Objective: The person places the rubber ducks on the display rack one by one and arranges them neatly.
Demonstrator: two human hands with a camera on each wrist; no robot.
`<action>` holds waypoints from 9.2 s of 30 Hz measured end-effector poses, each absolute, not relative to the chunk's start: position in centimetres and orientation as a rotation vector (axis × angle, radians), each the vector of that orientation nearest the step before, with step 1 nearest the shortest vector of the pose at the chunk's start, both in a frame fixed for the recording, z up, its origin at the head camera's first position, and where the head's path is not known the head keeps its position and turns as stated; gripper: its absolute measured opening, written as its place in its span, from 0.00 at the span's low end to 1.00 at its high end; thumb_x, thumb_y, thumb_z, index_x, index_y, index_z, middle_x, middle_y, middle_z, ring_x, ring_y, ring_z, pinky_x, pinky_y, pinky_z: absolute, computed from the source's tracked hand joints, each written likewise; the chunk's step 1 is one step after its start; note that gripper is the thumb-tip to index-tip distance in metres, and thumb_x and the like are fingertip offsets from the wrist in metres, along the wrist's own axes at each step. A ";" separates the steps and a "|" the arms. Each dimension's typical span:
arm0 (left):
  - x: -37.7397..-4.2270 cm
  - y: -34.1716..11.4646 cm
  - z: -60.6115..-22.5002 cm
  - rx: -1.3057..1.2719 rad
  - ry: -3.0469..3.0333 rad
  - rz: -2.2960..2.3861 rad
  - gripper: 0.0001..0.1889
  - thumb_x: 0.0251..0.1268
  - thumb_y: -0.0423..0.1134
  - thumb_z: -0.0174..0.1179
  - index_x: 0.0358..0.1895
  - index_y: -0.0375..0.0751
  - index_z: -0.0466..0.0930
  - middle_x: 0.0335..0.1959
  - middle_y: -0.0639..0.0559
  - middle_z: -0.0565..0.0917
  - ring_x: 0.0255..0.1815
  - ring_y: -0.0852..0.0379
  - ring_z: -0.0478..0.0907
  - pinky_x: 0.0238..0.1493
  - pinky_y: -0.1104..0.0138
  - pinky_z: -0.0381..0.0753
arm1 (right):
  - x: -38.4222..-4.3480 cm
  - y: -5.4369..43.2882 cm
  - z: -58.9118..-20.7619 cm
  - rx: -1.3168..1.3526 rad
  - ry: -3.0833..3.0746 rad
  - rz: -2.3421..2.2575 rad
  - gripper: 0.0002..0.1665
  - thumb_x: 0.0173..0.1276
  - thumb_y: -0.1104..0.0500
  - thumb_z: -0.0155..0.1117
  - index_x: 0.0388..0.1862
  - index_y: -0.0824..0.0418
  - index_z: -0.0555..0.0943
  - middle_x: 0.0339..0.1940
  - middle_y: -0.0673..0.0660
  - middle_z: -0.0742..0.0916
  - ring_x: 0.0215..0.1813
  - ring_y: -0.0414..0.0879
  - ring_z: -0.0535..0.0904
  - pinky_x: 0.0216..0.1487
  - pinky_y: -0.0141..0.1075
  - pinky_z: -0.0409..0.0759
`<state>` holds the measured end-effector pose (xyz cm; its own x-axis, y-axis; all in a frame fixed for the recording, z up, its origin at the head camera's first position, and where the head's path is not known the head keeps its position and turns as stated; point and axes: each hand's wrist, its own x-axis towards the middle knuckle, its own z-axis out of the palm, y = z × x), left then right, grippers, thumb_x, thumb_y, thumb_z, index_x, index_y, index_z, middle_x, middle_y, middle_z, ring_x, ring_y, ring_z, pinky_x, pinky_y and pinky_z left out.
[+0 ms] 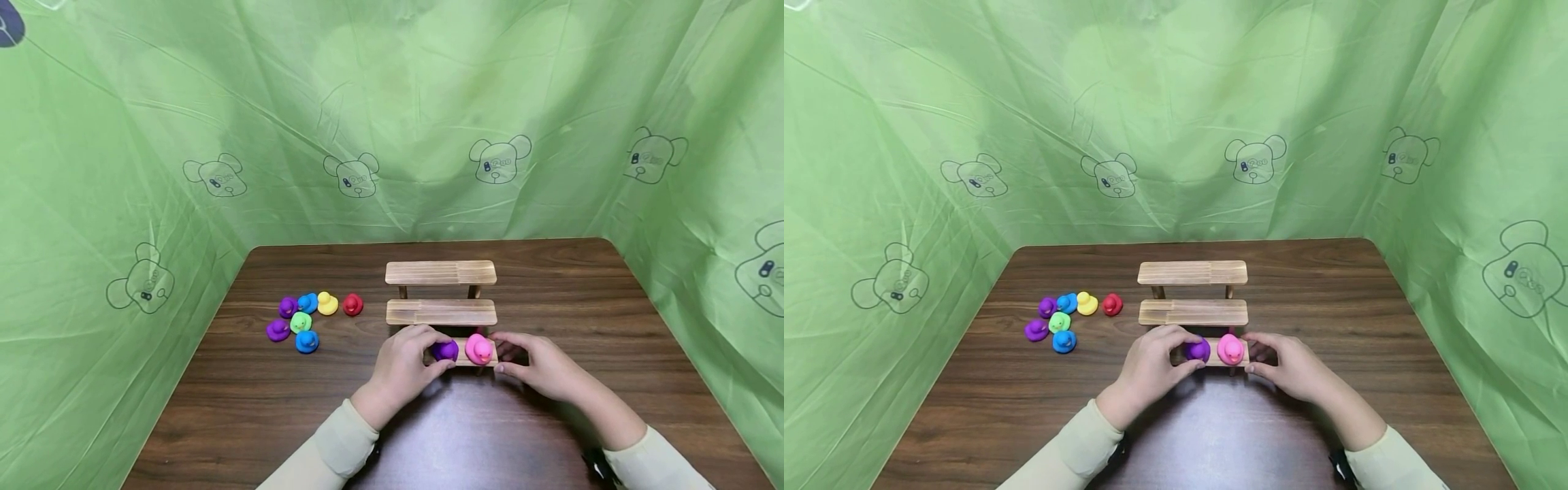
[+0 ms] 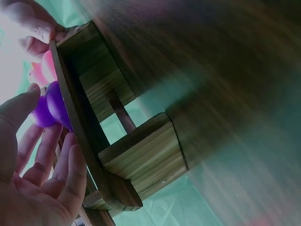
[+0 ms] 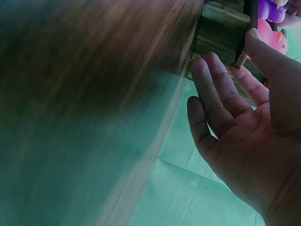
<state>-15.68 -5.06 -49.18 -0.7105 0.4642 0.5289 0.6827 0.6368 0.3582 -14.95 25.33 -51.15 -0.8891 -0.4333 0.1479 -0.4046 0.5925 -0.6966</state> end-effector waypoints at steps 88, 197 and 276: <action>-27.2 -19.8 -51.3 -0.112 -2.918 -0.976 0.24 0.57 0.40 0.80 0.58 0.44 0.87 0.58 0.45 0.86 0.59 0.42 0.81 0.61 0.50 0.78 | -14.9 25.2 -51.0 -0.702 2.759 -1.191 0.33 0.67 0.54 0.78 0.68 0.62 0.80 0.41 0.43 0.90 0.45 0.44 0.88 0.51 0.45 0.86; -15.9 -14.1 -47.0 -0.746 -2.392 -1.357 0.18 0.57 0.40 0.81 0.52 0.47 0.90 0.45 0.60 0.88 0.45 0.60 0.84 0.44 0.56 0.87 | -15.2 25.5 -51.3 -0.715 2.761 -1.176 0.33 0.67 0.55 0.79 0.68 0.62 0.80 0.39 0.45 0.90 0.44 0.40 0.86 0.50 0.43 0.87; -19.6 -23.7 -49.1 -0.198 -2.483 -1.139 0.13 0.63 0.34 0.75 0.50 0.42 0.90 0.45 0.50 0.89 0.47 0.48 0.87 0.45 0.47 0.88 | -15.1 25.4 -51.0 -0.722 2.759 -1.187 0.33 0.67 0.54 0.78 0.68 0.62 0.80 0.40 0.45 0.89 0.44 0.42 0.87 0.50 0.45 0.86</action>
